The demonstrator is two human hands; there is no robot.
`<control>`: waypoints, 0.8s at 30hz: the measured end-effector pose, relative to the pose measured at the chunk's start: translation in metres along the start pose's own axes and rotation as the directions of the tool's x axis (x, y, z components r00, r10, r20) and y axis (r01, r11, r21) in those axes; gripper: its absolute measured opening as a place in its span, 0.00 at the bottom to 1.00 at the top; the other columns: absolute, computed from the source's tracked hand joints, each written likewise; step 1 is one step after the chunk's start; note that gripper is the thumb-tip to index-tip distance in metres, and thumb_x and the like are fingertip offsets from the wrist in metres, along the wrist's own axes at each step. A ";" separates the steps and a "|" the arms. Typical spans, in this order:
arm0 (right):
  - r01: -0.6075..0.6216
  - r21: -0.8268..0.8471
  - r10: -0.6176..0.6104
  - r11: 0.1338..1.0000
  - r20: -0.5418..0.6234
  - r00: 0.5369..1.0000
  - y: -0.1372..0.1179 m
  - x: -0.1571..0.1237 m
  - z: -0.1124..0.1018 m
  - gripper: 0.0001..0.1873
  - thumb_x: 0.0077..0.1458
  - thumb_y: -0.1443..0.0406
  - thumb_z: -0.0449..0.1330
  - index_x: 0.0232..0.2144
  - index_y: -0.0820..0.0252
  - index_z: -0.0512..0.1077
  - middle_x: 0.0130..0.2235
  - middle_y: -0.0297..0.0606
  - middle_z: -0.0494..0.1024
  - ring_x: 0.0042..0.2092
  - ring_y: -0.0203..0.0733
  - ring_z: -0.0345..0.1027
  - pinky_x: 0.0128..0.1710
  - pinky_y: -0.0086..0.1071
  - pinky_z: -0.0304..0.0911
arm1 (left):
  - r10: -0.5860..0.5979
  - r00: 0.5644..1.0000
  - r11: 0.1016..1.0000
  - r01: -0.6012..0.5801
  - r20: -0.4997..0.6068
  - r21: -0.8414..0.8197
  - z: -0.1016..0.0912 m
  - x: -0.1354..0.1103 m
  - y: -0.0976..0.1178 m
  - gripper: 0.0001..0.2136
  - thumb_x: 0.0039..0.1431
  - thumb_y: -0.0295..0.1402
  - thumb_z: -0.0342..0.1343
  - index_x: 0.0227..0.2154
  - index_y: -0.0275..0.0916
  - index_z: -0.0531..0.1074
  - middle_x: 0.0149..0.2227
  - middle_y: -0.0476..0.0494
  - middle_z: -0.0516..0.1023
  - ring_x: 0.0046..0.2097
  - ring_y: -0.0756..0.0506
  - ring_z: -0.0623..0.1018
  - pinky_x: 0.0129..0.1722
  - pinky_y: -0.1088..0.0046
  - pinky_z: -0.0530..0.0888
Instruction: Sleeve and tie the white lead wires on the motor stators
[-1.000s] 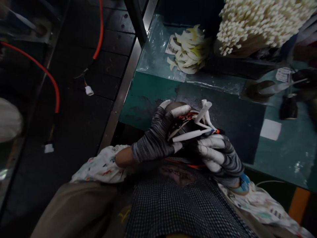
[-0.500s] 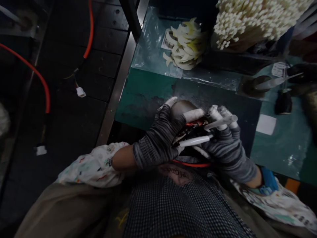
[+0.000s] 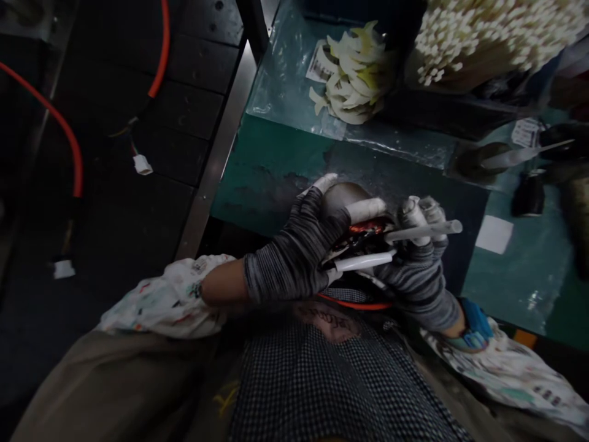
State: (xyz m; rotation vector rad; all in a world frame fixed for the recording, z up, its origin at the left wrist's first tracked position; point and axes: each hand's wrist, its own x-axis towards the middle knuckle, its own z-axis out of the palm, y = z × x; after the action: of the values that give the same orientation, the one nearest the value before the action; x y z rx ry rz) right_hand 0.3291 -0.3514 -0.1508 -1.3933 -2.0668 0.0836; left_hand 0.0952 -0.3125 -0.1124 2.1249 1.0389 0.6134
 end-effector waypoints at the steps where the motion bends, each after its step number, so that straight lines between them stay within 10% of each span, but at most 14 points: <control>1: -0.019 -0.011 0.019 1.000 0.005 1.000 -0.001 -0.002 -0.001 0.46 0.66 0.40 0.53 0.77 0.49 0.47 0.63 0.47 0.70 0.67 0.57 0.63 0.71 0.56 0.57 | 0.009 1.000 1.000 -0.009 0.005 0.008 -0.001 0.001 0.001 0.45 0.50 0.32 0.69 0.70 0.54 0.58 0.76 0.43 0.43 0.76 0.23 0.51 0.74 0.39 0.58; 9: 0.027 -0.064 -0.023 0.998 0.073 0.997 -0.003 -0.009 -0.007 0.48 0.64 0.43 0.60 0.77 0.52 0.49 0.70 0.46 0.64 0.73 0.59 0.53 0.74 0.55 0.49 | 0.060 0.994 0.997 -0.064 0.088 0.047 -0.012 0.006 0.007 0.37 0.55 0.32 0.65 0.68 0.39 0.62 0.74 0.29 0.50 0.77 0.24 0.49 0.74 0.40 0.56; 24: 0.018 -0.036 -0.016 0.999 0.075 0.997 -0.006 -0.008 -0.004 0.41 0.67 0.49 0.59 0.75 0.47 0.50 0.72 0.46 0.61 0.75 0.61 0.50 0.72 0.65 0.52 | 0.099 0.995 0.993 -0.099 0.002 0.065 -0.005 0.006 -0.004 0.40 0.55 0.35 0.62 0.71 0.44 0.56 0.70 0.38 0.60 0.77 0.29 0.50 0.75 0.44 0.57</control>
State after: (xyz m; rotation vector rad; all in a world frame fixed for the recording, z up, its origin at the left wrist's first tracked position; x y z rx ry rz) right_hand 0.3279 -0.3620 -0.1493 -1.4140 -2.1509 0.0925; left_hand 0.0936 -0.3036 -0.1110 2.2441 0.9701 0.6359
